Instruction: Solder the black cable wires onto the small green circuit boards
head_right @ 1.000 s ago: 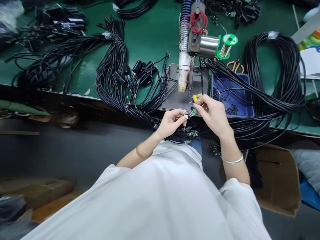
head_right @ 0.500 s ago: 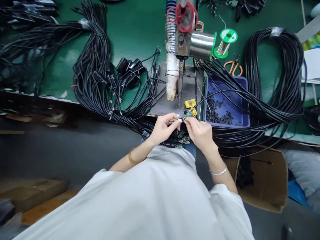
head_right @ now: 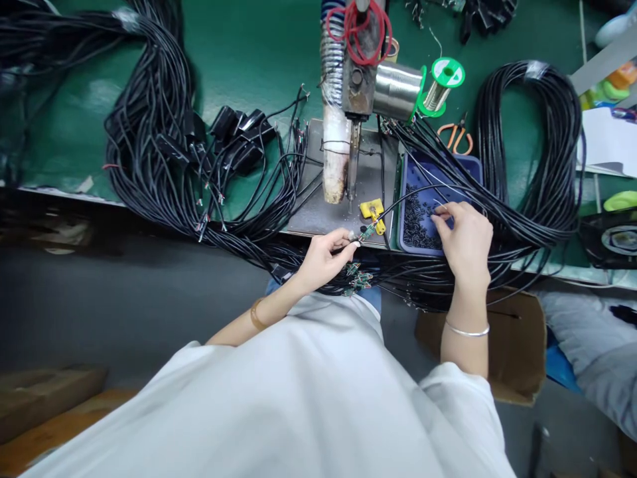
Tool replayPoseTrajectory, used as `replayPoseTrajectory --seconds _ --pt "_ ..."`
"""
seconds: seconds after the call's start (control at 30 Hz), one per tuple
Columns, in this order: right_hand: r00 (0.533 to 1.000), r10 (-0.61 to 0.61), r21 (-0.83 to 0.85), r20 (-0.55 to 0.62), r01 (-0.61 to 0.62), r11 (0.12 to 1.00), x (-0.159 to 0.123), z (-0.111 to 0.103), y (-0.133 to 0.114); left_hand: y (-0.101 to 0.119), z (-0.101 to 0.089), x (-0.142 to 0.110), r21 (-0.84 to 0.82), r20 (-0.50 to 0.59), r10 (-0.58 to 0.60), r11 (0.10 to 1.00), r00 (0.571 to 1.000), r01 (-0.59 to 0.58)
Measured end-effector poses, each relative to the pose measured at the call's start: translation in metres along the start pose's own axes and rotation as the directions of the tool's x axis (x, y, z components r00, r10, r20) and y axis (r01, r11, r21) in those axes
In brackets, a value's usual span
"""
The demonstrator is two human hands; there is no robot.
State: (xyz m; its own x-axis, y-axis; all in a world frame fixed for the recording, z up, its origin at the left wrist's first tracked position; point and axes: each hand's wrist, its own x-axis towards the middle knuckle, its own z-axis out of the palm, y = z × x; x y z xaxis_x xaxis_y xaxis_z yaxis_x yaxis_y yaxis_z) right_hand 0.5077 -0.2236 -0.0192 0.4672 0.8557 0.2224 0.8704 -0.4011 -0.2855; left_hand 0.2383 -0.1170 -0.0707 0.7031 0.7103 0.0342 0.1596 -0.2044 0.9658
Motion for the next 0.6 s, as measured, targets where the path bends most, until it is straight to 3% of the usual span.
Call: replayPoseTrajectory --seconds 0.3,0.4,0.5,0.6 --pt "0.987 -0.037 0.025 0.155 0.033 0.999 0.018 0.005 0.002 -0.002 0.0 -0.003 -0.129 -0.026 -0.066 0.99 0.997 0.062" --pt "0.994 -0.02 0.069 0.112 0.012 0.998 0.011 -0.002 -0.007 -0.001 -0.003 -0.001 -0.193 0.015 -0.079 0.978 0.997 0.081" --pt "0.991 0.129 0.287 -0.031 -0.115 0.951 -0.007 -0.011 -0.03 0.002 -0.005 0.002 -0.271 0.084 -0.118 0.953 0.989 0.137" --pt "0.976 0.211 0.577 -0.061 -0.138 0.805 -0.029 -0.012 -0.061 0.007 -0.008 0.005 -0.313 0.108 -0.154 0.932 0.982 0.18"
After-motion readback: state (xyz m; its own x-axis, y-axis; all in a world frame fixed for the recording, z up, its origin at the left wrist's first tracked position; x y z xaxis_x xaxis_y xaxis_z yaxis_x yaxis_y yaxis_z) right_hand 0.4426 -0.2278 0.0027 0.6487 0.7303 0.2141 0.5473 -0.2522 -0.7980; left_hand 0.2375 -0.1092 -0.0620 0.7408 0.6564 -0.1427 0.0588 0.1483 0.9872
